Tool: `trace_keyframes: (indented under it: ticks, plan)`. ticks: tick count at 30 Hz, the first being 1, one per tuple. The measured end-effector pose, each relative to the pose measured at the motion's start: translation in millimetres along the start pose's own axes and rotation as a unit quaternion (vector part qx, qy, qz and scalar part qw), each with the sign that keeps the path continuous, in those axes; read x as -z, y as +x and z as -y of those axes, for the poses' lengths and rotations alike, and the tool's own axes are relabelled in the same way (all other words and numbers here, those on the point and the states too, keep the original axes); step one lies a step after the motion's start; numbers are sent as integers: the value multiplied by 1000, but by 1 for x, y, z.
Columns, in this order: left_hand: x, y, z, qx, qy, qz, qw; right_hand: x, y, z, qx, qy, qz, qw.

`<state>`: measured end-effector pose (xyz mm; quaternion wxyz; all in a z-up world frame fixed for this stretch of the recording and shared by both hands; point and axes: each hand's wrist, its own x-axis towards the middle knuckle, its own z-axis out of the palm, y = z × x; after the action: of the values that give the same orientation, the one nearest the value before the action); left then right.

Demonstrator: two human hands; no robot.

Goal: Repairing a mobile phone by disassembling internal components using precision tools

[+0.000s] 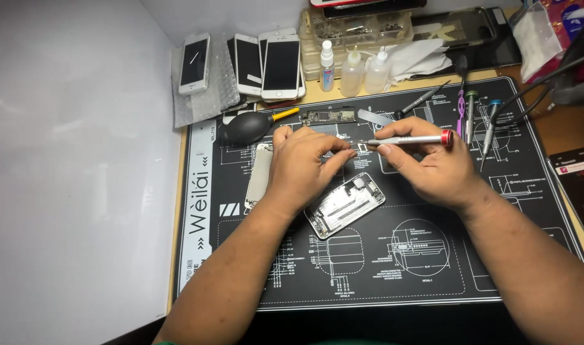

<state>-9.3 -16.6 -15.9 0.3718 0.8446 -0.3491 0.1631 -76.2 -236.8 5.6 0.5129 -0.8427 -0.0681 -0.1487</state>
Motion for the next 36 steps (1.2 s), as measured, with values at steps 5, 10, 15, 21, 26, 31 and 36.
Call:
trace_keyframes:
  ticks: [5, 10, 15, 21, 26, 31, 36]
  plan:
    - [-2, -2, -3, 13, 4, -19, 1000, 0, -2, 0, -10, 29, 13, 999]
    - [0, -2, -7, 16, 10, -25, 1000, 1, -1, 4, -5, 28, 37, 999]
    - [3, -3, -9, 24, -1, -24, 999, 0, -5, 1, 3, 31, 31, 999]
    - [4, -2, 2, 16, 76, 45, 996, 11, -4, -7, 15, 35, 37, 999]
    - [27, 1, -1, 60, 127, 201, 969, 17, 0, -9, -7, -6, 65, 998]
    - [33, 0, 0, 108, 141, 285, 942, 10, 10, -16, -311, 118, 122, 935]
    - [32, 3, -5, 126, 173, 338, 917, 7, 13, -15, -355, 127, 127, 917]
